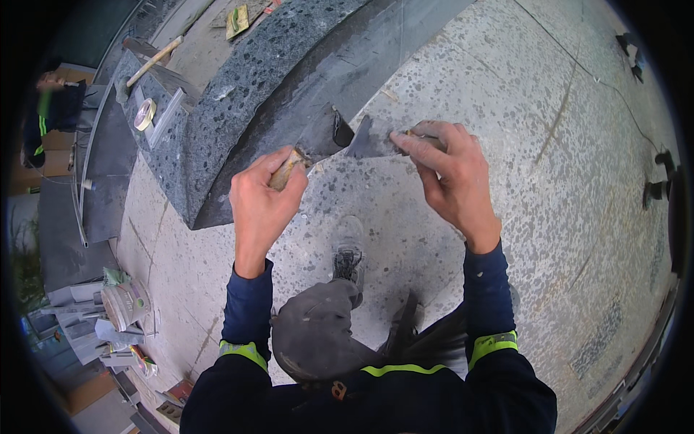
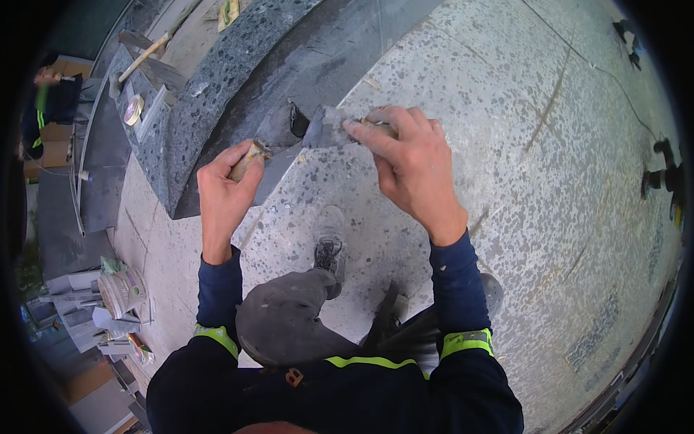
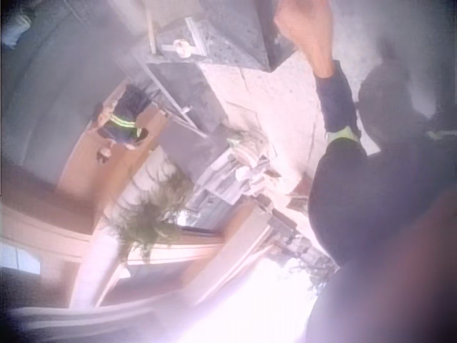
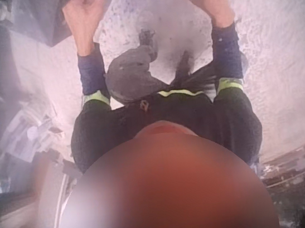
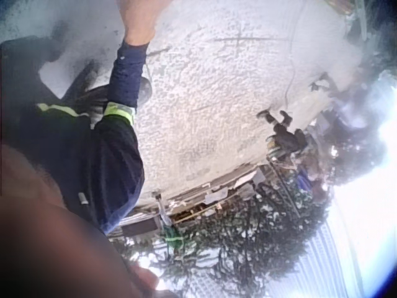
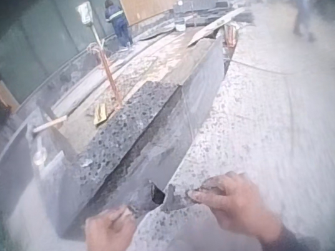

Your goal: The person applies grout to the joints between granite slabs using a small trowel and a larger trowel. They smooth the grout along the edges and corners of the stone structure, then scrape excess material from the trowels onto the floor.

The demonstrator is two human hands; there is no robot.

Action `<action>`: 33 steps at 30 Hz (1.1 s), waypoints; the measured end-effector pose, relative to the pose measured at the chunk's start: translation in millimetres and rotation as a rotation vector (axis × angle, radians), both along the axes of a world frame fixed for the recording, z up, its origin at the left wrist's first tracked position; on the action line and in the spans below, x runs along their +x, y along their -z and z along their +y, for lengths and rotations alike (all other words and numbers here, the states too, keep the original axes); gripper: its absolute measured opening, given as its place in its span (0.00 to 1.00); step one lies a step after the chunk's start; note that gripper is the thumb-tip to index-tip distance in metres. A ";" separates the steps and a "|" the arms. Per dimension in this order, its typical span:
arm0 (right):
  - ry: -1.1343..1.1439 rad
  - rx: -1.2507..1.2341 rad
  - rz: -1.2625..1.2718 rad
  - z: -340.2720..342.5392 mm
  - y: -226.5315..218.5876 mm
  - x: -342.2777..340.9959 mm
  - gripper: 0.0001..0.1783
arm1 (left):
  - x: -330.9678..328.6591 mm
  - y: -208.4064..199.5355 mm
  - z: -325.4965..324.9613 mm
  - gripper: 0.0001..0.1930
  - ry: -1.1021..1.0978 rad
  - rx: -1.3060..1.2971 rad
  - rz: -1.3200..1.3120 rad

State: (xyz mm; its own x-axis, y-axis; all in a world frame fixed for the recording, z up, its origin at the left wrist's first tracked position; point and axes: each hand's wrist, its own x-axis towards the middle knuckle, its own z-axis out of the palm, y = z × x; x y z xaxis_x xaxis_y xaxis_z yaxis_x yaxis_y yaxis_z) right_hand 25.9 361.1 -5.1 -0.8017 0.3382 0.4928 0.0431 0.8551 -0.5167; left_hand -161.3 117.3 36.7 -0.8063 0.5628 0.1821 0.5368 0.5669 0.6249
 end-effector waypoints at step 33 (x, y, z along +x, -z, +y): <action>0.183 -0.767 0.775 23.6 150.4 -271.0 0.24 | -18.2 66.7 7.5 0.18 0.152 -0.013 -0.546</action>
State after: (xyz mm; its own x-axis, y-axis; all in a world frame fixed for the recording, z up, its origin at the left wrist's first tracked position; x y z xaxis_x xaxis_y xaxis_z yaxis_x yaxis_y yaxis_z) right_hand -245.1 384.7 -155.5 -0.2727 0.8511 0.4486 -0.4285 0.3100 -0.8487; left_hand -179.5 124.8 -30.1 -0.6915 0.6791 -0.2463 0.2140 0.5182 0.8281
